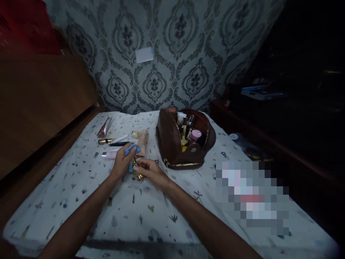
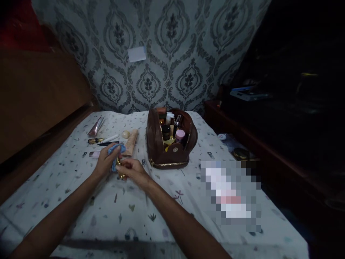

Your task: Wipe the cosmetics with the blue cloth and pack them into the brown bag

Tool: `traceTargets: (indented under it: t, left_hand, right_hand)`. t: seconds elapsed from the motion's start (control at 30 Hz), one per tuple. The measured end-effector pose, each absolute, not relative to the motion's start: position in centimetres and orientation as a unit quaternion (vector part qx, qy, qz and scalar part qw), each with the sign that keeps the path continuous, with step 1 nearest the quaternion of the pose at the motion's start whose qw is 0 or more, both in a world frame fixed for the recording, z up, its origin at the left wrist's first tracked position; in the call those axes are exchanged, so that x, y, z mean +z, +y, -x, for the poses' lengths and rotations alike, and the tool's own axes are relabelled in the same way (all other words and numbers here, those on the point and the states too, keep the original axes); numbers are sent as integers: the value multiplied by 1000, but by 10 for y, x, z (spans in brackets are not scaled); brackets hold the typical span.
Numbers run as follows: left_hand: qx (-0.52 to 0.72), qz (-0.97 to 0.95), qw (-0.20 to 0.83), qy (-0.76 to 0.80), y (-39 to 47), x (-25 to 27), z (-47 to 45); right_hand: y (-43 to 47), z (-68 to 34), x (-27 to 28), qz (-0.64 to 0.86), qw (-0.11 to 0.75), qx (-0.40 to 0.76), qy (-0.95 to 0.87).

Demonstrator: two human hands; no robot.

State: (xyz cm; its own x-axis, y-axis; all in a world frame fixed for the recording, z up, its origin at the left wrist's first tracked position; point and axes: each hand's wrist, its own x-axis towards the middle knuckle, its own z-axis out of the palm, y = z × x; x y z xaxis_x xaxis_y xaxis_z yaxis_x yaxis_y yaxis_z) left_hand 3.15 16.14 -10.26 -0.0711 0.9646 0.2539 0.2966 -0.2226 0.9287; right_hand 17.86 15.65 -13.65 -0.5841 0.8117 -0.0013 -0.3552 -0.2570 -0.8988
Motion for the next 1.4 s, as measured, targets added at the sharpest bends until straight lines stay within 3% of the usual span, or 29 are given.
traceTargets:
  t: [0.27, 0.67, 0.87, 1.17, 1.4]
  left_hand:
    - [551, -492, 436, 514, 165, -116, -26]
    - [544, -568, 359, 502, 158, -111, -30]
    - [512, -596, 366, 499, 157, -113, -33]
    - [419, -708, 282, 494, 155, -107, -29]
    - [408, -634, 415, 510, 156, -105, -26]
  right_hand:
    - [159, -181, -140, 196, 404, 813, -372]
    - [158, -182, -138, 209, 360, 819, -396]
    - [166, -181, -146, 253, 434, 761, -410]
    - [170, -182, -143, 266, 525, 726, -356]
    - [168, -183, -138, 266, 569, 683, -373]
